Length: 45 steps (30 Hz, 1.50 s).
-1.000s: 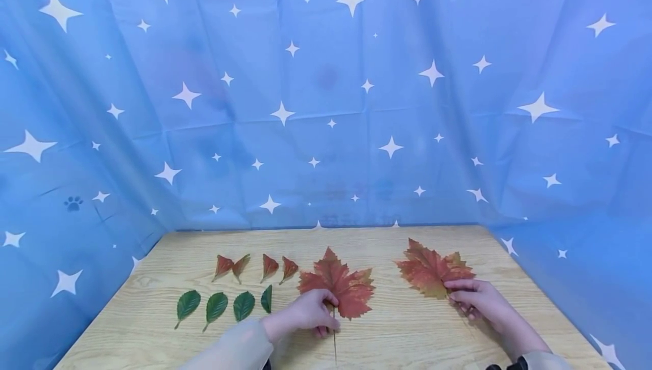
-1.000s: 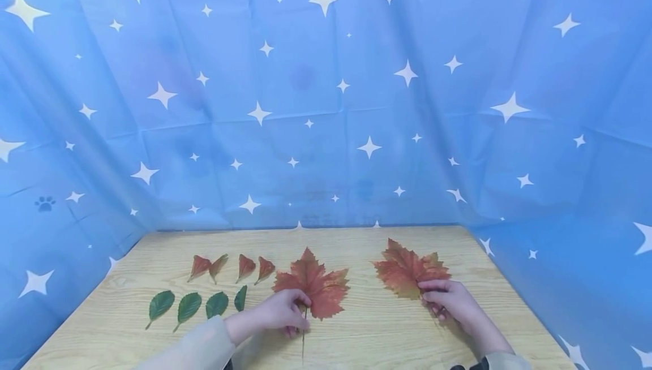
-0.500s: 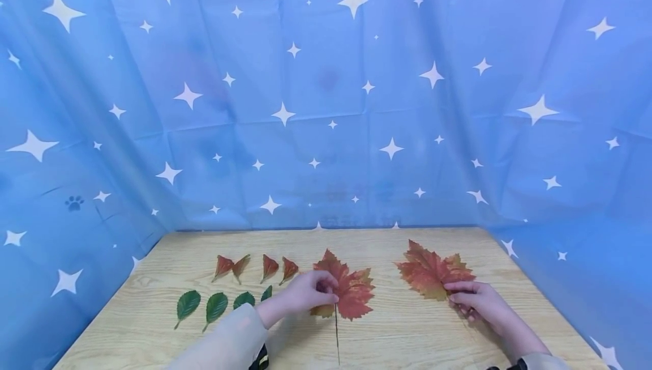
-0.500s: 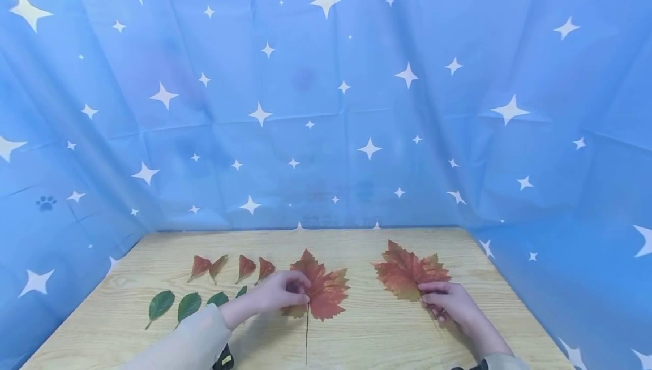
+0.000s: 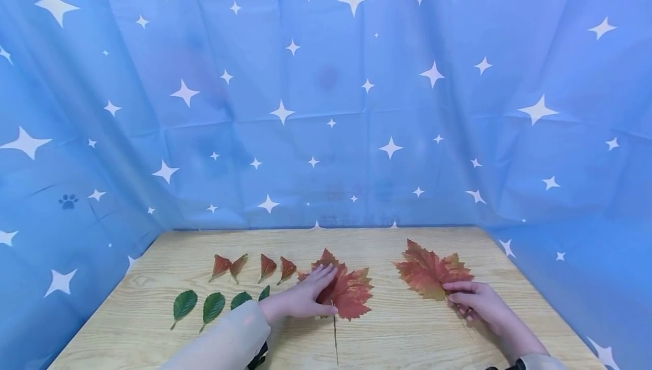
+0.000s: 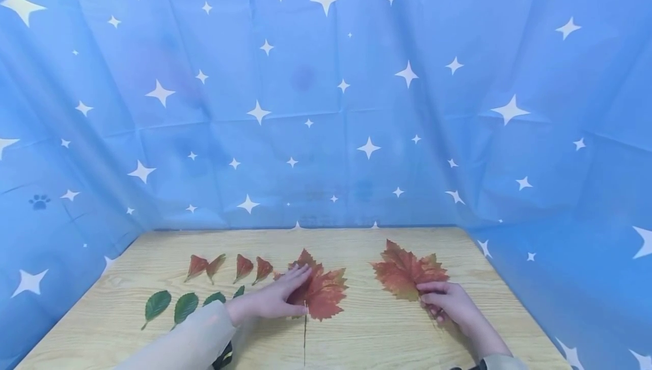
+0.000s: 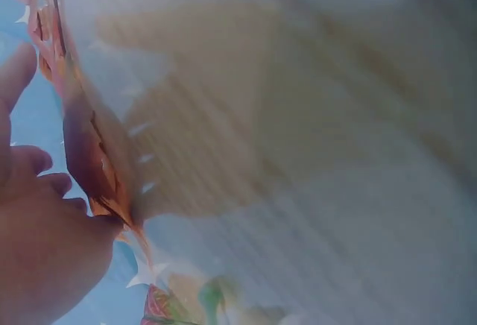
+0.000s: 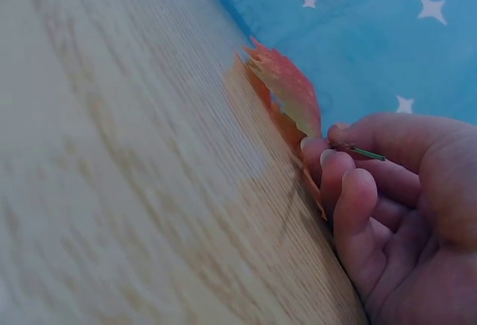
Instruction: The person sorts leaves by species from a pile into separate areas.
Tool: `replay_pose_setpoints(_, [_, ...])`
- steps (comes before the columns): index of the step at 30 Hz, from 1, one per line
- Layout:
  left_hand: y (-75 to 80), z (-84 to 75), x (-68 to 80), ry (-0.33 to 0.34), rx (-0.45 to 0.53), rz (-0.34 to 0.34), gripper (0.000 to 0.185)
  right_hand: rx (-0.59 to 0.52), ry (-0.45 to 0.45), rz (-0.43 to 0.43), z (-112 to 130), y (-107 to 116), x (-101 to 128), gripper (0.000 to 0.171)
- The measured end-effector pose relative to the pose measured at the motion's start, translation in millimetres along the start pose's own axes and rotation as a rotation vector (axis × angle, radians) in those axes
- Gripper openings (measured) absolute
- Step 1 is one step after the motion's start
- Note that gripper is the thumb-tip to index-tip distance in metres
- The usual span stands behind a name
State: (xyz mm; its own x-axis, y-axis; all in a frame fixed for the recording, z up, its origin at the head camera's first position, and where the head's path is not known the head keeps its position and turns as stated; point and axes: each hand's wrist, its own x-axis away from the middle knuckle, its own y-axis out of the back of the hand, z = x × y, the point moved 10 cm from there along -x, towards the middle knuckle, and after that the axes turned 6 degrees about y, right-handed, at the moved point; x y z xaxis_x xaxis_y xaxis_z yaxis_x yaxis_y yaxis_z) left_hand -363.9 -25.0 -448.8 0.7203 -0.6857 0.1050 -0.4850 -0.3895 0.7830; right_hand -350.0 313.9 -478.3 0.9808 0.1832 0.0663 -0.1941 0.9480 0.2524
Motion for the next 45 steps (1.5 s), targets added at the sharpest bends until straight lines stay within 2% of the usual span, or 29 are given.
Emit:
replay_pose_setpoints(7, [-8.5,10.5,-4.2,0.062,-0.058,0.054,0.086,-0.016,0.0,0.009,1,0,0,0.05])
replay_pose_setpoints(13, [-14.2,14.1,-7.0,0.078,-0.16,0.083,0.087,-0.027,0.002,0.02,0,0,-1,0.05])
replay_pose_setpoints(15, [-16.0,15.9,-9.1,0.09,-0.163,0.095,0.088,-0.027,0.005,0.03,0,0,-2,0.051])
replay_pose_setpoints(21, [-23.0,30.1,-18.0,0.173,-0.187,0.162,0.091,0.002,0.038,0.042,4,0,-2,0.052])
replay_pose_setpoints(27, [-33.0,44.1,-29.8,0.2,-0.256,0.191,0.094,0.033,0.045,0.028,7,-2,-1,0.053])
replay_pose_setpoints(36, [-34.0,52.1,-31.8,0.227,-0.243,0.196,0.096,0.077,0.109,-0.014,30,-6,-1,0.053])
replay_pose_setpoints(45, [-35.3,53.4,-32.1,0.232,-0.225,0.21,0.097,0.134,0.108,-0.027,52,-3,8,0.052])
